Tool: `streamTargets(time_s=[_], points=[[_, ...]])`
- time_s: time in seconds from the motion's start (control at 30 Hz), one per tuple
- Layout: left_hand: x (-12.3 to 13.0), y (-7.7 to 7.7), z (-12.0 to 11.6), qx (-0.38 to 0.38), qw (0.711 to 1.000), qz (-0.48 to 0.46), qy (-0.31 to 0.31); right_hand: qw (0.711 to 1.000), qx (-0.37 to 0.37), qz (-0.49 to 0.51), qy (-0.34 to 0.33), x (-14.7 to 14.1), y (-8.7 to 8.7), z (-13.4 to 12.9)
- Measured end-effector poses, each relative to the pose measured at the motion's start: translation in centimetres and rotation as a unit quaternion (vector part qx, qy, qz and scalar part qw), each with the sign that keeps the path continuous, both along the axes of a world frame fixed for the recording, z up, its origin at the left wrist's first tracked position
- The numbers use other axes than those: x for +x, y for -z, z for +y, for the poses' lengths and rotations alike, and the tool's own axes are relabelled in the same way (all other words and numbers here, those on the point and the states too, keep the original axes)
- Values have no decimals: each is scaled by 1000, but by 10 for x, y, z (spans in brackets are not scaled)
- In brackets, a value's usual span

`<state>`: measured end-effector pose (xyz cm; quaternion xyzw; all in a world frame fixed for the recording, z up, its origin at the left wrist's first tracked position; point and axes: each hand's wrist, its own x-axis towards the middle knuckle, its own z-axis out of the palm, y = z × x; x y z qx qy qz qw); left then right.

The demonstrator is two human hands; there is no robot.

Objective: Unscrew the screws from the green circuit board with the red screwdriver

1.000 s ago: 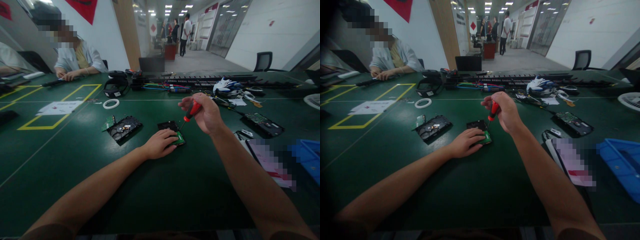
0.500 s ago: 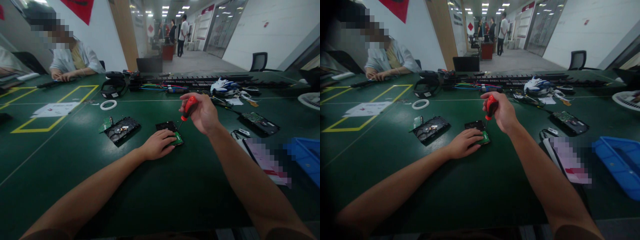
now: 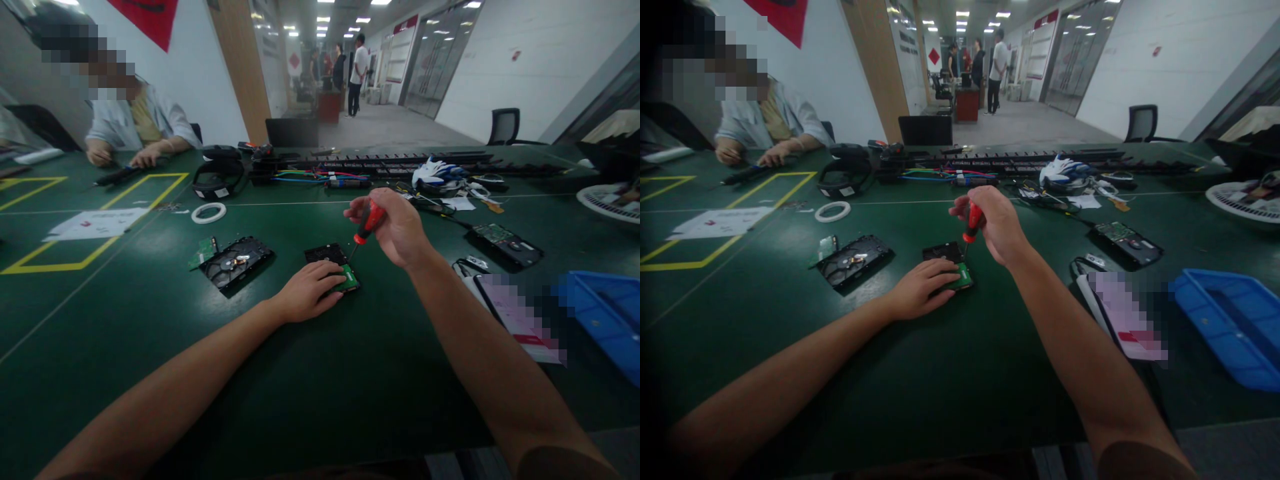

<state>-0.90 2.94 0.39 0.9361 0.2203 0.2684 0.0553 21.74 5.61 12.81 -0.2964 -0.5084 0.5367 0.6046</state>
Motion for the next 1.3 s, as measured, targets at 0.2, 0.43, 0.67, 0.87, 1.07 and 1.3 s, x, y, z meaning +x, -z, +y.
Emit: streamTargets(time_s=[0.2,0.43,0.67,0.87,1.07,1.3], points=[[0,2,0,-3,1000,-2,0,1000,-17,-16,-15,-1,-3,-1],[-1,3,1,-5,1000,2,2,999,9,-29,-30,2,-2,0],[-1,3,1,-7,1000,1,4,998,34,-48,17,4,1,2],[0,2,1,-13,1000,3,-1,1000,0,11,3,3,1,3],[0,0,0,-11,1000,-4,3,1000,-3,2,-18,2,-3,-2],[1,-1,-1,-21,1000,-6,4,999,2,-13,-42,3,-4,-1]])
